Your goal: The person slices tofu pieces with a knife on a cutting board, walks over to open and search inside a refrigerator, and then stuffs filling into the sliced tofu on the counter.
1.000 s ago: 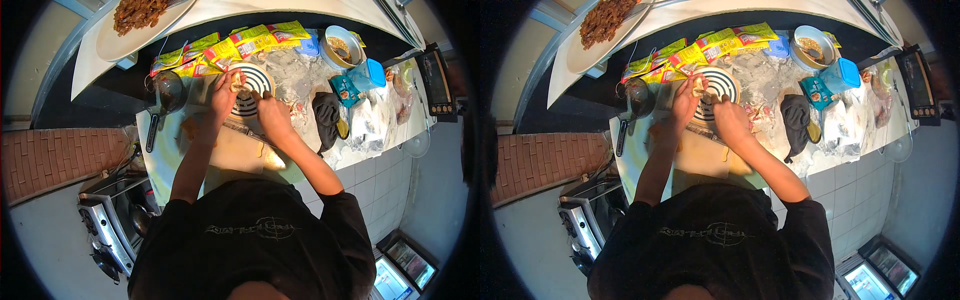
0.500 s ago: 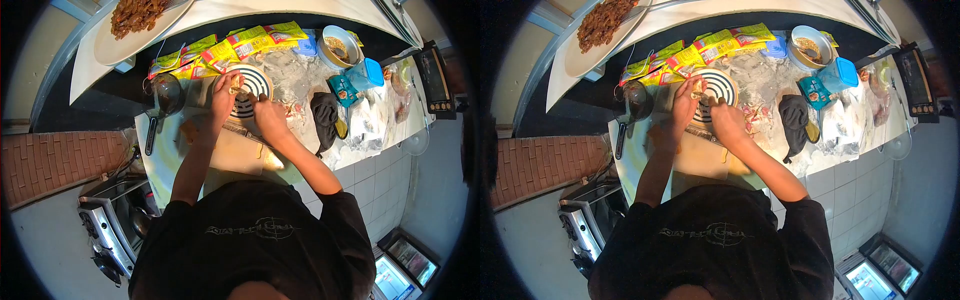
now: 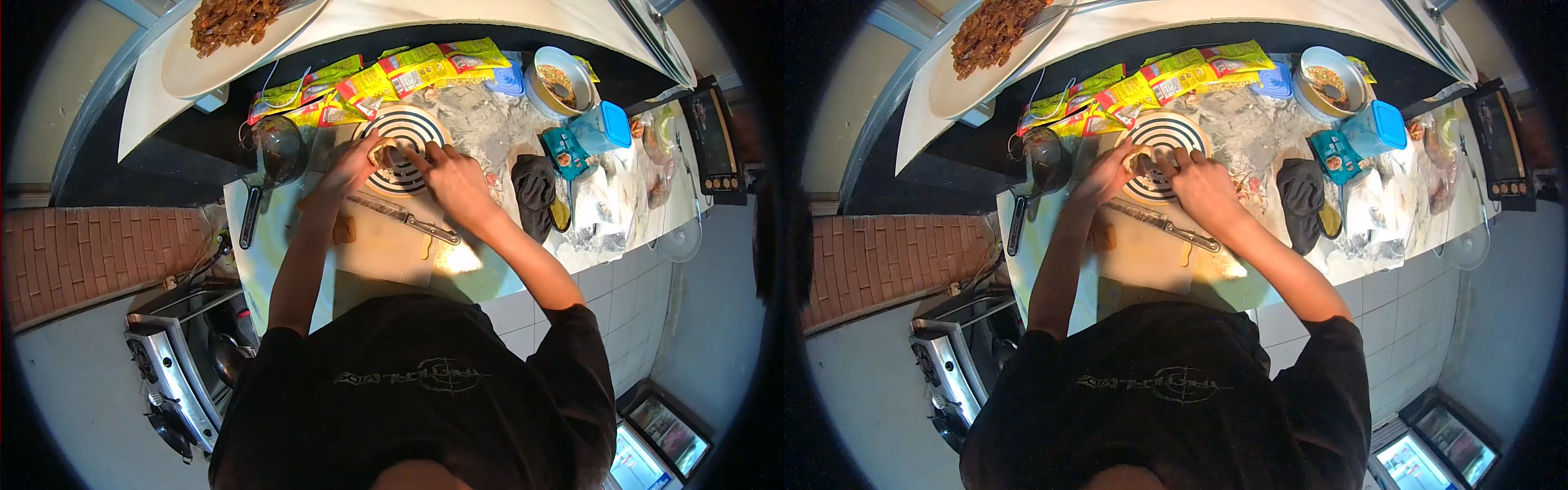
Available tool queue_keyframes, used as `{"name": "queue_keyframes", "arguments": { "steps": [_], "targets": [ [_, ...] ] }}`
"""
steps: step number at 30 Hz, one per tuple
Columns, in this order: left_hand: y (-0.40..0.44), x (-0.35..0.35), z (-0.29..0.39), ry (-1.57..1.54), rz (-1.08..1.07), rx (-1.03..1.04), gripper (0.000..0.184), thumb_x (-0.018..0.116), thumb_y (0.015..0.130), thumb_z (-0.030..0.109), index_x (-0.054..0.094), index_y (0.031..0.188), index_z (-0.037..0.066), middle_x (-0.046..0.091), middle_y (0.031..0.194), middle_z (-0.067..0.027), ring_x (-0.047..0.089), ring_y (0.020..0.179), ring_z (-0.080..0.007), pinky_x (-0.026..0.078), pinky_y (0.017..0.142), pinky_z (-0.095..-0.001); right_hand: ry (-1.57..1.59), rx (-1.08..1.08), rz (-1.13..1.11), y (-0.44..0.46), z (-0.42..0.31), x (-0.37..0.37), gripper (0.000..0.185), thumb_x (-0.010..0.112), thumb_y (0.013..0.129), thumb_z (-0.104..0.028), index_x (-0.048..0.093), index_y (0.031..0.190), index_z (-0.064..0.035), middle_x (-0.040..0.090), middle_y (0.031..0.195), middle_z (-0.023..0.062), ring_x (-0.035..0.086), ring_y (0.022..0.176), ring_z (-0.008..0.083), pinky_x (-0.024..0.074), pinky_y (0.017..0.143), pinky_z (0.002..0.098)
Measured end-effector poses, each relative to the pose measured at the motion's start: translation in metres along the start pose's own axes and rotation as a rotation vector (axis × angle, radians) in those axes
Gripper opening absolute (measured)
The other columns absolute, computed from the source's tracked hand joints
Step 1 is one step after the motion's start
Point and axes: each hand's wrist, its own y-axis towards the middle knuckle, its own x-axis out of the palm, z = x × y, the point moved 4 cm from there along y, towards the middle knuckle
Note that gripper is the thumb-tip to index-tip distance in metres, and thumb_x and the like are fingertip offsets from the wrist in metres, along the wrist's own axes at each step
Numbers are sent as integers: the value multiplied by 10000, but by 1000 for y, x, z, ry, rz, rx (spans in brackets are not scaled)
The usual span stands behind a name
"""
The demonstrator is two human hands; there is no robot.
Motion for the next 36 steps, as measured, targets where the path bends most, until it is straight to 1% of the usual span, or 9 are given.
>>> {"name": "queue_keyframes", "arguments": {
  "steps": [2, 5, 10, 12, 14, 18, 26, 32, 36],
  "targets": [
    [-11, 14, 7, 64, 65, -29, 341, 412, 1035, 254, 544, 1211, -6, 614, 1146, -104, 599, 1052, -188, 498, 923, -363, -29, -41, -9, -2, 2, 3, 545, 574, 763, -77, 553, 1306, -120, 571, 1027, 90, 622, 903, 242, 549, 706, 355],
    [-12, 4, -1, 189, 113, -76, 328, 424, 1030, 229, 547, 1201, -22, 617, 1138, -106, 604, 1028, -183, 517, 893, -355, -88, -103, -18, -4, 3, 7, 549, 565, 768, -86, 547, 1315, -123, 561, 1052, 78, 614, 919, 225, 547, 726, 344],
    [-22, -1, -4, 313, 69, -64, 315, 436, 1024, 210, 558, 1177, -38, 625, 1116, -104, 612, 999, -186, 516, 884, -341, -139, -130, -52, -7, 8, 6, 537, 560, 776, -101, 550, 1312, -119, 559, 1064, 75, 611, 913, 221, 547, 738, 338],
    [-23, 0, -4, 339, 33, -67, 313, 437, 1023, 207, 562, 1169, -41, 627, 1111, -105, 615, 991, -186, 517, 879, -334, -166, -130, -46, -9, 9, 5, 527, 560, 777, -106, 556, 1304, -116, 558, 1070, 78, 614, 901, 223, 549, 723, 329],
    [-22, -1, -5, 276, 137, -70, 309, 441, 1021, 202, 567, 1160, -44, 628, 1106, -108, 616, 979, -185, 513, 873, -322, -166, -143, -21, -9, 7, 5, 525, 561, 777, -109, 557, 1303, -114, 559, 1068, 78, 616, 893, 222, 549, 708, 325],
    [-15, 1, -8, 231, 109, -60, 314, 445, 1021, 207, 564, 1160, -47, 632, 1086, -105, 614, 951, -171, 511, 852, -311, -143, -138, -25, -6, 2, 14, 522, 563, 779, -107, 558, 1301, -110, 564, 1054, 79, 623, 882, 222, 548, 673, 325],
    [-17, -10, -8, 460, 99, -51, 336, 434, 1025, 239, 578, 1155, -36, 635, 1069, -82, 597, 901, -129, 492, 814, -278, -149, -98, -70, -9, 3, 17, 520, 563, 779, -100, 558, 1299, -104, 568, 1025, 87, 636, 852, 226, 545, 650, 317],
    [-10, -10, -20, 295, 76, -22, 335, 433, 1025, 226, 576, 1147, -51, 637, 1058, -89, 609, 906, -147, 501, 838, -295, -121, -101, -90, -7, -3, 19, 545, 562, 784, -106, 538, 1328, -101, 565, 1021, 92, 639, 849, 224, 546, 649, 316],
    [-13, -15, -18, 286, 44, -48, 335, 431, 1025, 217, 572, 1149, -60, 636, 1065, -98, 612, 930, -151, 504, 849, -304, -174, -94, -110, -8, 1, 21, 549, 563, 784, -112, 533, 1333, -99, 564, 1015, 90, 639, 844, 220, 547, 642, 316]
  ]
}}
